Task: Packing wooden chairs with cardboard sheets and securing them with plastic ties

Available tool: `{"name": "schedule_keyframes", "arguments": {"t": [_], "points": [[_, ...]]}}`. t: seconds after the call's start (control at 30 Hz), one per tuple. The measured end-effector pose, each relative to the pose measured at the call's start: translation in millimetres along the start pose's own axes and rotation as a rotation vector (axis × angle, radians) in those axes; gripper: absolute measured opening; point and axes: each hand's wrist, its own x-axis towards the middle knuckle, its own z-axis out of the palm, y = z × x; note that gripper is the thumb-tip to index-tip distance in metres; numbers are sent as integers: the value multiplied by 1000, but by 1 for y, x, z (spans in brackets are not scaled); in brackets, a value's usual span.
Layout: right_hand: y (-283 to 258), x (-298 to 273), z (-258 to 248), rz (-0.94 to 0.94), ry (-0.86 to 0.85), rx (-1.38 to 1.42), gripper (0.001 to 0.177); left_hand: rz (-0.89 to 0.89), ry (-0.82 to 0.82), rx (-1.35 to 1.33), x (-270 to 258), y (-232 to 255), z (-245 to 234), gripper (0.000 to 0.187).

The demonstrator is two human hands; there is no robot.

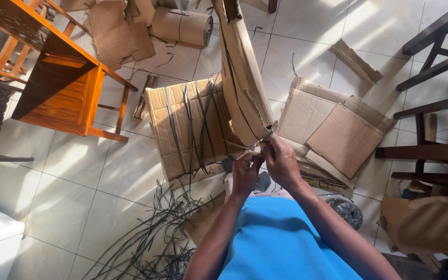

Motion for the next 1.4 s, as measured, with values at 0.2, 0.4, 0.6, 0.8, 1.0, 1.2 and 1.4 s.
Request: {"name": "schedule_keyframes", "arguments": {"t": [0.2, 0.4, 0.6, 0.8, 1.0, 1.2, 1.4], "points": [[4, 0, 0, -83, 31, -168, 6, -9, -11, -142, -3, 0, 10, 26], [3, -3, -3, -134, 51, -294, 9, 59, -4, 17, 0, 16, 0, 24], [-2, -4, -5, -12, -70, -209, 15, 10, -2, 98, 3, 11, -7, 12], [-9, -1, -12, 60, -199, -264, 15, -16, -30, 158, 10, 0, -9, 21], [-10, 4, -13, -63, -236, -369, 14, -85, -212, 453, 26, 1, 6, 22], [-5, 3, -14, -146, -190, -462, 8, -94, -103, 376, 27, -3, 15, 23], [2, -14, -17, -271, -135, -500, 17, -87, 67, 211, 25, 15, 29, 21]]}}
